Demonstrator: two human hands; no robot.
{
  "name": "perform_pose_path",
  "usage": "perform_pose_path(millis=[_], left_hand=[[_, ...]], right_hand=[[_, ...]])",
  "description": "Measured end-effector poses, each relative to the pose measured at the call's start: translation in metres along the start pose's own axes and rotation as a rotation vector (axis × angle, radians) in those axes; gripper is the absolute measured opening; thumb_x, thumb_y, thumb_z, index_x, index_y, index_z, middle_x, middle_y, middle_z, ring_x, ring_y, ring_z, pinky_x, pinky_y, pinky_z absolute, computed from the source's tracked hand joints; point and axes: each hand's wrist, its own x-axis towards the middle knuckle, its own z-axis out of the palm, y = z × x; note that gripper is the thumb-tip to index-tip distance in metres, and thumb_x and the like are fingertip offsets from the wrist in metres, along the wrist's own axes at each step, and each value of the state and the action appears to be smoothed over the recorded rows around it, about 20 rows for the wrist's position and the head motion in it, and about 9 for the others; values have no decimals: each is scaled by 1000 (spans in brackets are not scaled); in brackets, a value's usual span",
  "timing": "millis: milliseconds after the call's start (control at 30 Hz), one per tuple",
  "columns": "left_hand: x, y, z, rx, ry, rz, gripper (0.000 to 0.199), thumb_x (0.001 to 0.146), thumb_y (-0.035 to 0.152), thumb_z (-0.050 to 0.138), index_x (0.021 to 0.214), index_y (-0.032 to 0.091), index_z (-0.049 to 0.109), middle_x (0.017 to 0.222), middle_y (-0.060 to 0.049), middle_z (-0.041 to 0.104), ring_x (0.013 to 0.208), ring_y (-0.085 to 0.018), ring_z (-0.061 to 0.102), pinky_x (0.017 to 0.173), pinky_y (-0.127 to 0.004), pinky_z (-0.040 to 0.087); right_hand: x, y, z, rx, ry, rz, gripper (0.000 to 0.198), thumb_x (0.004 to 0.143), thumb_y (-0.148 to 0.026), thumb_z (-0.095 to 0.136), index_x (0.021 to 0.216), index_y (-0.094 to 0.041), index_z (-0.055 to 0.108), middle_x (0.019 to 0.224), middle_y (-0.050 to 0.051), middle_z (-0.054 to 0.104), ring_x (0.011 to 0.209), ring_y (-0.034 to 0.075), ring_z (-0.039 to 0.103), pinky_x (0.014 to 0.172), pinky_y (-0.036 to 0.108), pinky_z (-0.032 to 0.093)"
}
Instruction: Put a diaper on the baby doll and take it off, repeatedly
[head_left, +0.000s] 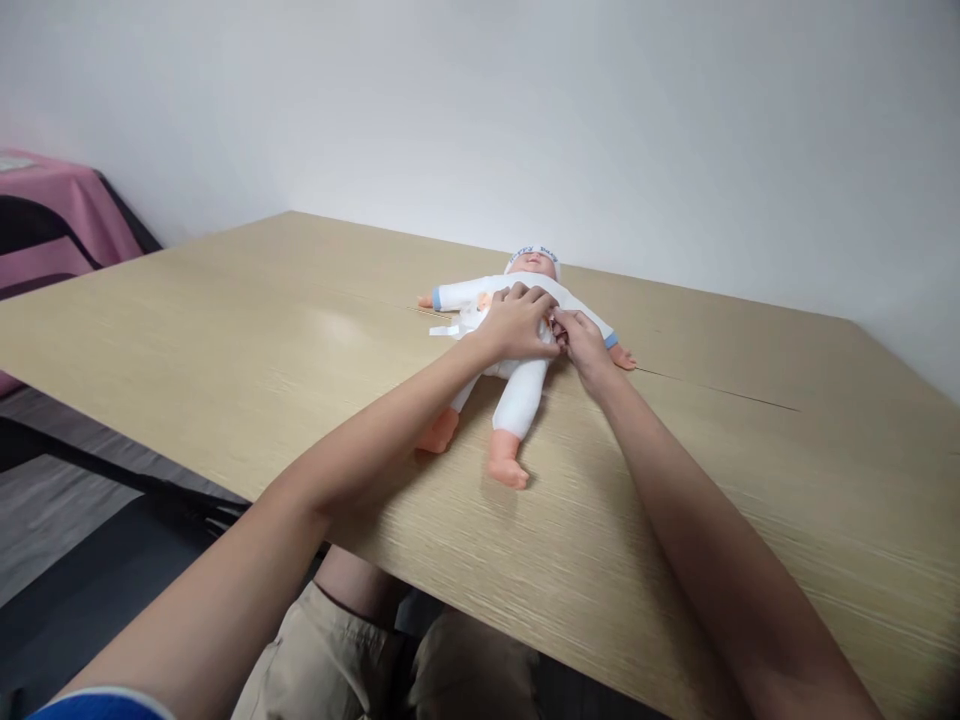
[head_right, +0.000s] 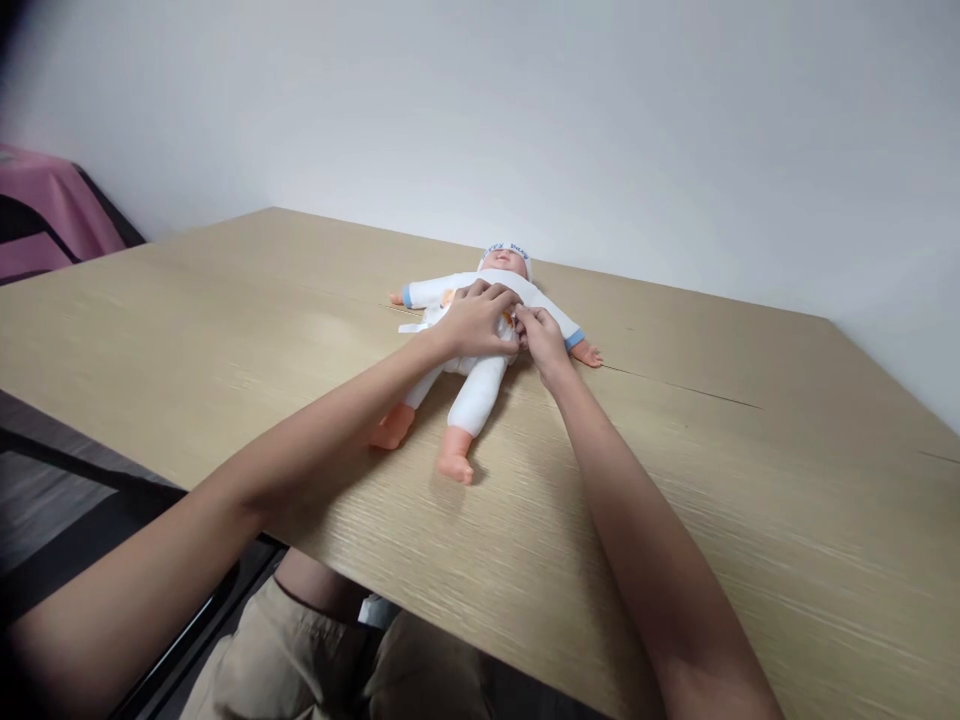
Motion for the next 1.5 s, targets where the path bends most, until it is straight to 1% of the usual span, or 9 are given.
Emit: perform_pose_path(millis=[467, 667, 867, 933, 1000, 1067, 1167, 1300, 1500], left_hand=[[-4, -5, 2, -94, 59, -18, 56, 85, 47, 77, 132, 20, 64, 141, -16, 70, 139, -43, 51, 113, -54, 40], [-1, -10, 4, -157, 63, -7, 57, 85, 56, 80, 126, 20, 64, 138, -16, 71, 136, -43, 55, 115, -57, 41], [-15, -44, -5, -482, 214, 156, 47, 104, 58, 62, 132, 20, 63, 141, -15, 71, 133, -31, 65, 118, -46, 47], [-31, -66, -5, -530, 263, 80, 42, 110, 54, 53, 133, 21, 63, 143, -14, 71, 132, -28, 66, 116, -42, 49], [-51, -91, -2, -475, 288, -103, 38, 112, 52, 49, 129, 22, 64, 141, -13, 72, 128, -27, 67, 113, -42, 52], [-70, -115, 1, -390, 294, -284, 35, 110, 50, 50, 123, 21, 66, 135, -14, 73, 122, -29, 67, 110, -45, 53], [-90, -140, 3, -318, 279, -434, 31, 105, 50, 57, 112, 21, 68, 124, -16, 75, 118, -34, 65, 113, -52, 49], [-95, -147, 4, -273, 217, -544, 28, 95, 51, 70, 98, 23, 67, 110, -13, 76, 118, -39, 61, 116, -59, 39], [-87, -142, 7, -341, 144, -564, 30, 82, 47, 83, 82, 23, 64, 94, -9, 74, 112, -38, 61, 112, -52, 36]], right_hand=[[-11, 2, 4, 48, 40, -75, 44, 75, -59, 89, 96, -26, 67, 83, -3, 65, 82, 17, 62, 72, 28, 52], [-16, 3, 4, 80, 42, -40, 47, 75, -63, 86, 97, -26, 67, 83, -4, 65, 74, 16, 59, 67, 29, 50], [-19, 8, 2, 98, 66, -43, 46, 74, -64, 87, 90, -26, 64, 71, -6, 56, 65, 14, 50, 61, 28, 43], [-18, 12, 2, 93, 86, -50, 46, 75, -64, 87, 89, -27, 64, 70, -6, 55, 64, 15, 49, 61, 29, 43], [-17, 17, 3, 84, 110, -59, 45, 76, -64, 86, 89, -27, 64, 70, -6, 55, 64, 15, 49, 61, 30, 44], [-15, 21, 4, 70, 134, -77, 46, 76, -66, 85, 90, -27, 64, 71, -6, 56, 65, 16, 50, 61, 30, 44], [-15, 22, 8, 38, 172, -137, 47, 78, -68, 82, 92, -27, 64, 78, -3, 62, 71, 18, 55, 65, 31, 49], [-22, 14, 12, -25, 215, -251, 44, 82, -64, 81, 104, -27, 72, 99, 1, 71, 86, 20, 60, 80, 33, 54], [-35, -5, 13, -386, 207, -432, 37, 98, -55, 68, 118, -28, 83, 112, 5, 68, 82, 19, 57, 86, 35, 55]])
